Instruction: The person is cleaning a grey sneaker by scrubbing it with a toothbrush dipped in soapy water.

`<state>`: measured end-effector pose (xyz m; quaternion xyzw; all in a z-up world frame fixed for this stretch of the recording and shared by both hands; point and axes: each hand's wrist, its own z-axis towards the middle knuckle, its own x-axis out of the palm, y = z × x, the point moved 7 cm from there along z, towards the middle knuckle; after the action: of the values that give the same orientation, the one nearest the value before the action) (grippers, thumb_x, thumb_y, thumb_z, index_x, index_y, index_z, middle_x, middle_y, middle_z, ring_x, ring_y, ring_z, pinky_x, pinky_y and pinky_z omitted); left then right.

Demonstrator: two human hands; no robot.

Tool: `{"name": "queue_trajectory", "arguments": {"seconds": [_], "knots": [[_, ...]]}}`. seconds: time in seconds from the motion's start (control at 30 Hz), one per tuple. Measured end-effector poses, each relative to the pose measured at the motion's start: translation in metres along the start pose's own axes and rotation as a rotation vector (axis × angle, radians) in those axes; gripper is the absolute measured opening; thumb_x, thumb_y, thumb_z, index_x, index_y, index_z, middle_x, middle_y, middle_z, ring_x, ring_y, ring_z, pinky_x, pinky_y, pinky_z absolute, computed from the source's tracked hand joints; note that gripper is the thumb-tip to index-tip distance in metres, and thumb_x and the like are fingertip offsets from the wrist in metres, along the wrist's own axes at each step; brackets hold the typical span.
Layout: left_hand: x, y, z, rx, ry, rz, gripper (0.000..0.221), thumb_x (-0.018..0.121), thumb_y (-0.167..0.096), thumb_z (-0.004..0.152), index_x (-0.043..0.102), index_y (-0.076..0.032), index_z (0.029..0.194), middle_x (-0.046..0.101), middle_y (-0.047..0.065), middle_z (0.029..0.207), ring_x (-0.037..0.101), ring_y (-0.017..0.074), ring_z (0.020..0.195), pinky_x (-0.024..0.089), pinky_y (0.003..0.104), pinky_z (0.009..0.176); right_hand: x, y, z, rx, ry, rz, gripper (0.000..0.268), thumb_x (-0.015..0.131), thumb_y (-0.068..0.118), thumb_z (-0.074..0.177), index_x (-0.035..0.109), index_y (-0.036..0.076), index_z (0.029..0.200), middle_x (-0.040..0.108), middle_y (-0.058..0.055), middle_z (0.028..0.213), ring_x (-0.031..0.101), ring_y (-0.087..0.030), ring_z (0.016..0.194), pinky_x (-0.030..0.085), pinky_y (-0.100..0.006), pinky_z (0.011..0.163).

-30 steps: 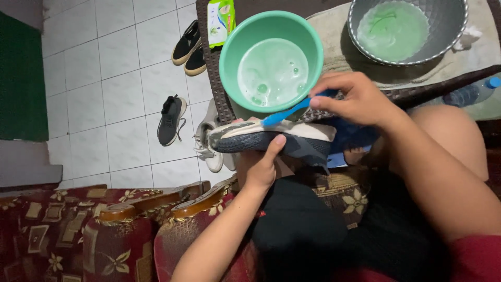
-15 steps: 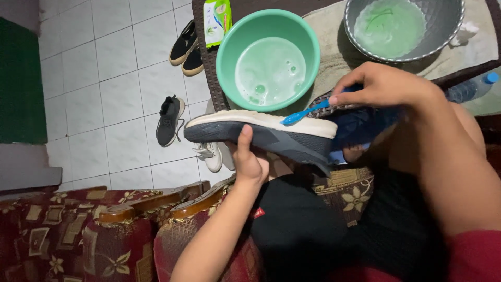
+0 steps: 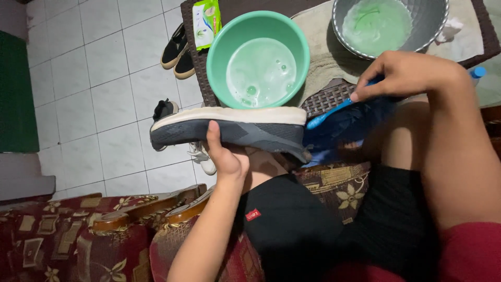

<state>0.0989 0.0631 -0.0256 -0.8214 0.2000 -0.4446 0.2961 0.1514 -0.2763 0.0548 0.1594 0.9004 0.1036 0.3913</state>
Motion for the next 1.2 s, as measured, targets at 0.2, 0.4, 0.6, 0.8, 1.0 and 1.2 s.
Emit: {"name": "queue_trajectory", "arguments": {"seconds": [0.2, 0.4, 0.6, 0.8, 1.0, 1.2], "knots": [[0.008, 0.003, -0.004, -0.072, 0.020, -0.027, 0.064, 0.066, -0.046, 0.080, 0.061, -0.008, 0.131, 0.067, 0.012, 0.129, 0.063, 0.0275, 0.116, 0.049, 0.041, 0.105, 0.003, 0.014, -0.004, -0.118, 0.003, 0.100, 0.030, 0.076, 0.035, 0.088, 0.091, 0.013, 0.102, 0.086, 0.000, 0.109, 0.075, -0.018, 0.101, 0.053, -0.035, 0.089], [0.003, 0.006, -0.005, -0.025, 0.017, -0.005, 0.063, 0.070, -0.040, 0.079, 0.060, -0.006, 0.132, 0.068, 0.013, 0.124, 0.064, 0.0266, 0.114, 0.051, 0.039, 0.102, 0.011, 0.030, 0.013, -0.337, -0.129, 0.249, 0.030, 0.076, 0.037, 0.086, 0.084, 0.012, 0.101, 0.083, 0.001, 0.105, 0.072, -0.014, 0.093, 0.050, -0.030, 0.084], [-0.010, 0.019, 0.002, -0.031, 0.128, 0.112, 0.043, 0.071, -0.044, 0.091, 0.068, -0.010, 0.117, 0.072, 0.013, 0.119, 0.066, 0.0252, 0.113, 0.057, 0.046, 0.097, 0.025, 0.059, 0.013, -0.760, -0.316, 0.371, 0.012, 0.084, 0.022, 0.086, 0.083, 0.012, 0.093, 0.077, -0.012, 0.083, 0.073, -0.031, 0.083, 0.054, -0.045, 0.085], [-0.017, 0.054, 0.000, -0.057, 0.254, 0.073, 0.052, 0.071, -0.041, 0.090, 0.059, -0.010, 0.130, 0.070, 0.025, 0.121, 0.070, 0.0351, 0.109, 0.061, 0.055, 0.091, 0.037, 0.082, 0.009, -0.911, -0.381, 0.440, 0.013, 0.079, 0.019, 0.092, 0.081, 0.008, 0.099, 0.074, -0.012, 0.082, 0.068, -0.033, 0.080, 0.051, -0.045, 0.082], [-0.024, 0.078, -0.015, -0.191, 0.262, 0.078, 0.058, 0.067, -0.042, 0.091, 0.058, -0.002, 0.133, 0.068, 0.030, 0.124, 0.069, 0.0387, 0.109, 0.059, 0.058, 0.092, 0.045, 0.078, 0.026, -1.002, -0.520, 0.443, 0.015, 0.080, 0.024, 0.095, 0.079, 0.011, 0.101, 0.068, -0.006, 0.081, 0.062, -0.027, 0.077, 0.050, -0.040, 0.081], [-0.019, 0.091, -0.037, -0.266, 0.345, 0.167, 0.055, 0.073, -0.033, 0.090, 0.055, 0.000, 0.131, 0.070, 0.031, 0.115, 0.071, 0.0393, 0.105, 0.060, 0.056, 0.087, 0.047, 0.087, 0.023, -1.026, -0.571, 0.505, 0.013, 0.077, 0.023, 0.099, 0.078, 0.011, 0.101, 0.066, -0.007, 0.078, 0.057, -0.024, 0.071, 0.048, -0.039, 0.076]]}}
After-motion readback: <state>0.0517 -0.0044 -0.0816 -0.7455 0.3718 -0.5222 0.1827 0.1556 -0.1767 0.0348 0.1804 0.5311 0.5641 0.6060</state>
